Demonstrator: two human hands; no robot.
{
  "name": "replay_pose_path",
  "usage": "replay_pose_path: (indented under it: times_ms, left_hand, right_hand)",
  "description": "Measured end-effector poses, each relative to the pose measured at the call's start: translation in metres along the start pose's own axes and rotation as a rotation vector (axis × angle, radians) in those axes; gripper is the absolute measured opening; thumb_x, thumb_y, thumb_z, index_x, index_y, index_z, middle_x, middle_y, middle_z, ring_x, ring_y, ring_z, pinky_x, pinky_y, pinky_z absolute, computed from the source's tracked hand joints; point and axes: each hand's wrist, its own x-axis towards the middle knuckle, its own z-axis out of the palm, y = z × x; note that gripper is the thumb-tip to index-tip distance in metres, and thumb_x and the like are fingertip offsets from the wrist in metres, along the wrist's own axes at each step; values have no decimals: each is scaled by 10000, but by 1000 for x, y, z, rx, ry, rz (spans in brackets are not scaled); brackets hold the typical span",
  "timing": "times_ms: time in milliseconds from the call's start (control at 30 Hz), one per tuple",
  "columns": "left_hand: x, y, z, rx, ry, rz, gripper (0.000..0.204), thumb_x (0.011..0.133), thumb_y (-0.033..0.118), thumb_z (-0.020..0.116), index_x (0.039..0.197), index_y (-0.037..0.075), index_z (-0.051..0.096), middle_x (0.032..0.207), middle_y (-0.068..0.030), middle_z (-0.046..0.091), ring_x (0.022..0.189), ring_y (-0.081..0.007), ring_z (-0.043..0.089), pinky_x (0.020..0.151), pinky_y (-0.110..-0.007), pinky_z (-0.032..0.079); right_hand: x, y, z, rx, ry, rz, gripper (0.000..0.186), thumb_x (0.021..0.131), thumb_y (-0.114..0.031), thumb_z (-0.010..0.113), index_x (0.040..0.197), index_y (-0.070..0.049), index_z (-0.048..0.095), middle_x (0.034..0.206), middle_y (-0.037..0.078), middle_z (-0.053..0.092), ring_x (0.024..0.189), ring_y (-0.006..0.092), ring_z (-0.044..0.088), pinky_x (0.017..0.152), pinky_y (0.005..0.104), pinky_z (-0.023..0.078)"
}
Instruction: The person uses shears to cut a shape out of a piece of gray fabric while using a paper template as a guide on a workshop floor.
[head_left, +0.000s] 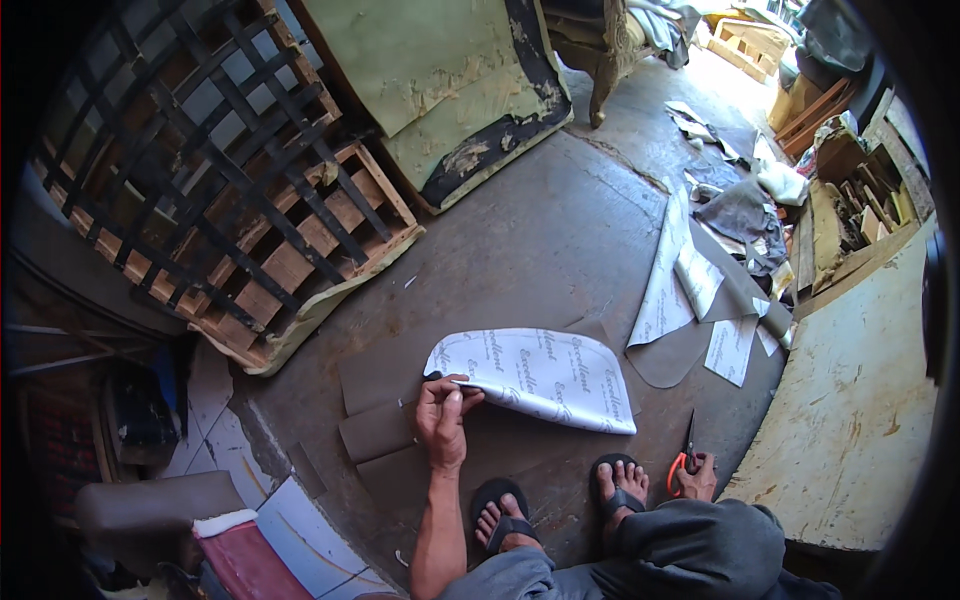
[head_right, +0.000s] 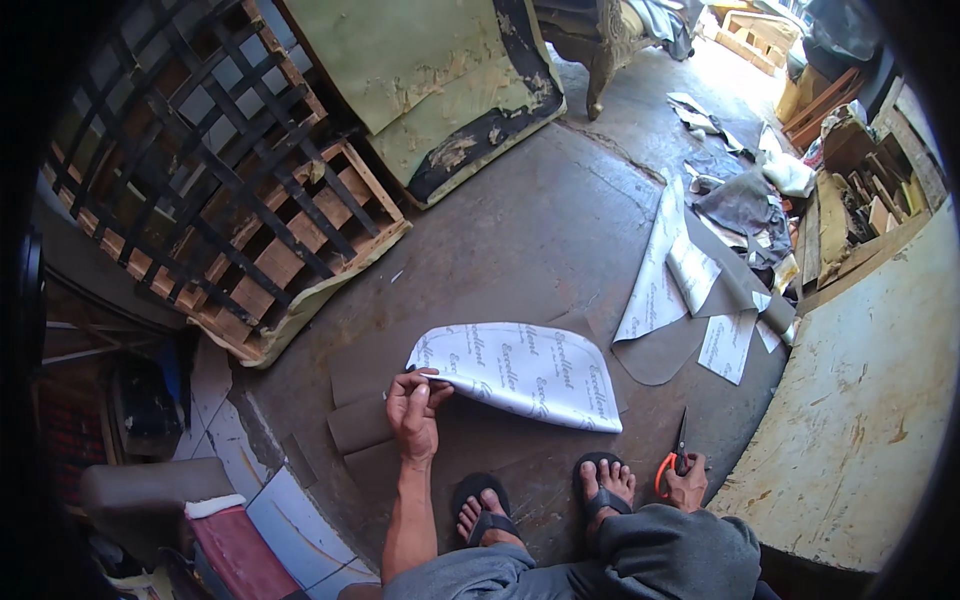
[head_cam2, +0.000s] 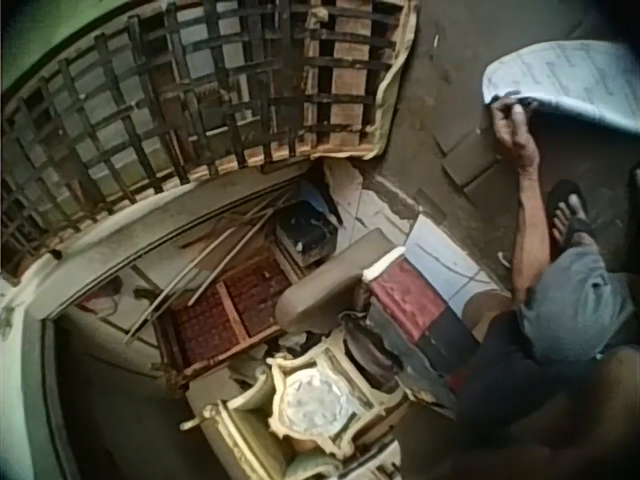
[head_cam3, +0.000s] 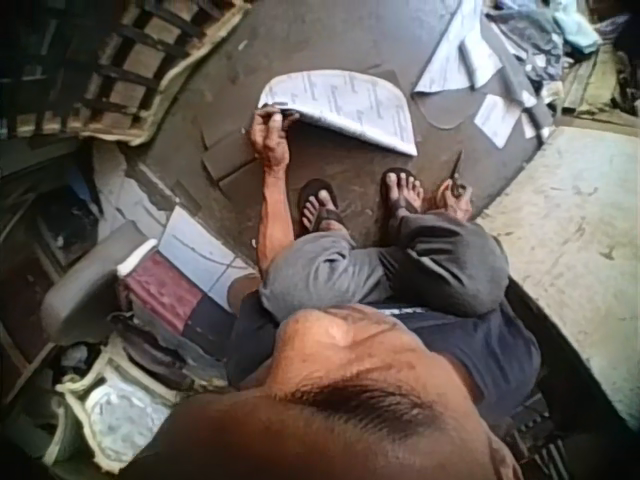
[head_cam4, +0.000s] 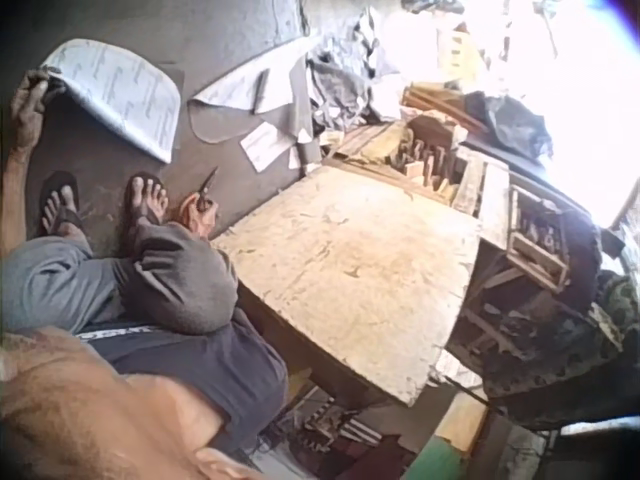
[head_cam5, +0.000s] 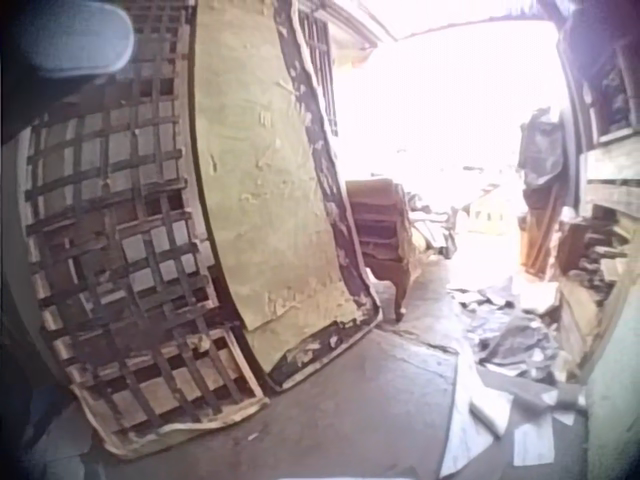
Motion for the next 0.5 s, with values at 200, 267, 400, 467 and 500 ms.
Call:
replay_pose_path:
  times_ms: [200,267,400,467,500]
  left_hand:
    - [6,15,5,-37,-63,-114,321,930,27,622,1203,22,452,978,-110,657,808,-193,687,738,-306,613]
    - [7,16,14,-13,-106,-80,327,930,23,621,1206,27,447,964,-111,661,790,-194,687,720,-301,610]
    - [7,27,35,65,-181,-16,449,910,-7,636,1254,41,351,943,-110,653,754,-191,682,697,-303,598]
    - [6,32,41,112,-217,-35,583,878,-39,654,1296,77,264,951,-112,643,748,-158,659,690,-282,578]
    - [4,34,42,114,-218,-31,583,878,-39,654,1296,77,264,951,-112,643,748,-158,659,690,-282,578]
  right_hand:
    - [-18,59,-259,1373,97,-1,449,802,-68,641,1224,-60,485,979,68,598,753,132,595,625,309,518]
    - [-18,20,-308,1299,141,-281,465,801,-126,698,1214,-60,494,942,63,586,749,135,586,636,302,510]
    - [-19,-54,-402,837,153,-715,623,760,-361,821,1186,-30,509,989,153,594,862,227,623,752,334,520]
    - [-21,-75,-427,743,271,-907,670,742,-428,832,1172,-16,524,988,173,602,879,268,635,777,357,522]
    - [-23,-82,-437,713,222,-965,674,745,-458,819,1157,-2,542,999,180,611,886,308,638,782,384,524]
